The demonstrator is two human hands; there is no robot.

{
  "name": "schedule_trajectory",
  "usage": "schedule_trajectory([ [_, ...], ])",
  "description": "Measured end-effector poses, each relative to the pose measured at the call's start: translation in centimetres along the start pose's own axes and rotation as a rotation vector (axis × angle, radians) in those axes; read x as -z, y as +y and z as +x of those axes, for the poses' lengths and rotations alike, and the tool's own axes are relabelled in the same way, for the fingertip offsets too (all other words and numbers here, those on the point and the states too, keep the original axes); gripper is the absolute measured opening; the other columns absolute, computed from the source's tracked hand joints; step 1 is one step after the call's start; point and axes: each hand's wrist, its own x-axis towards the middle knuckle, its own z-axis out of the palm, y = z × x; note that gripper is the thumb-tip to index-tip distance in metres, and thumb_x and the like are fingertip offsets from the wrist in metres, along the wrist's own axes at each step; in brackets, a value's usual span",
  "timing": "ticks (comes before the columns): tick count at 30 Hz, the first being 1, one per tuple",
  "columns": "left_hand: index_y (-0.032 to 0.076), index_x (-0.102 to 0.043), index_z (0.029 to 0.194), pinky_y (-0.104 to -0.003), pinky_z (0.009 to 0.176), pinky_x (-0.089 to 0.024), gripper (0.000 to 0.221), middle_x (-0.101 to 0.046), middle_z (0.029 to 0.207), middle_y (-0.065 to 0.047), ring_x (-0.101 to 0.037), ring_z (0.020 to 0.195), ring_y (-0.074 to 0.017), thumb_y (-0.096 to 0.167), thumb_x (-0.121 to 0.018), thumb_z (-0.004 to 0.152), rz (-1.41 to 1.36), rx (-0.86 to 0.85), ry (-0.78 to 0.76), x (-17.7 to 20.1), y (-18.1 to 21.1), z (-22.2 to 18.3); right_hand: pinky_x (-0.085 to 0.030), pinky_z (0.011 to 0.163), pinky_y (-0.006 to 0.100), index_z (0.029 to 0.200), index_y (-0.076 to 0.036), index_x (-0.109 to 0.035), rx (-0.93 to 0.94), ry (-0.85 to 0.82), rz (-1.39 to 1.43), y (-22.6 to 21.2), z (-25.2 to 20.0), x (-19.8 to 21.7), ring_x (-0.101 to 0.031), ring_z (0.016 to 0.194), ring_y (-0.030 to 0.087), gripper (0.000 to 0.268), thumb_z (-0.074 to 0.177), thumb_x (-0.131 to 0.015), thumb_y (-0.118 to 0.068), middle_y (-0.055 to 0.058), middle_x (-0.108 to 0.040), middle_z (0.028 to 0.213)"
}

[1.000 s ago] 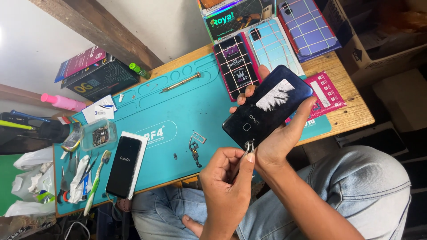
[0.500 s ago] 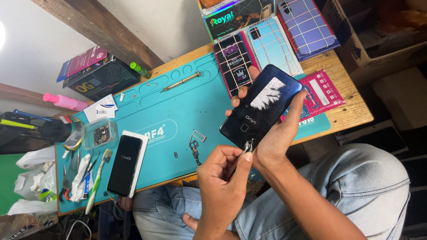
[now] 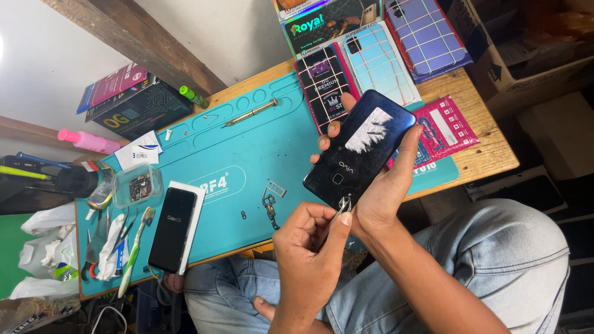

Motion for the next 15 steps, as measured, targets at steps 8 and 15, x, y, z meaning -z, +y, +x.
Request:
schedule_trajectory([
  [8,0.008,-0.070,0.086,-0.022,0.048,-0.043,0.016,-0.062,0.065,0.003,-0.050,0.057,-0.0029,0.015,-0.080,0.096,0.007,-0.015,-0.021,0.21,0.11,-0.05,-0.060,0.074,0.040,0.152,0.000,-0.058,-0.020,0.006,0.025,0.01,-0.06,-0.07,-0.065,0.084,0.024,0.094,0.093,-0.048,-0.073,0.013,-0.067,0.100],
  [15,0.006,-0.071,0.085,-0.021,0.053,-0.049,0.015,-0.066,0.068,0.001,-0.058,0.061,-0.0049,0.015,-0.080,0.094,-0.003,0.033,-0.024,0.14,0.23,-0.06,-0.060,0.074,0.039,0.152,-0.001,-0.058,-0.035,0.009,0.038,-0.03,-0.16,-0.07,-0.065,0.084,0.024,0.093,0.093,-0.048,-0.073,0.012,-0.067,0.100],
])
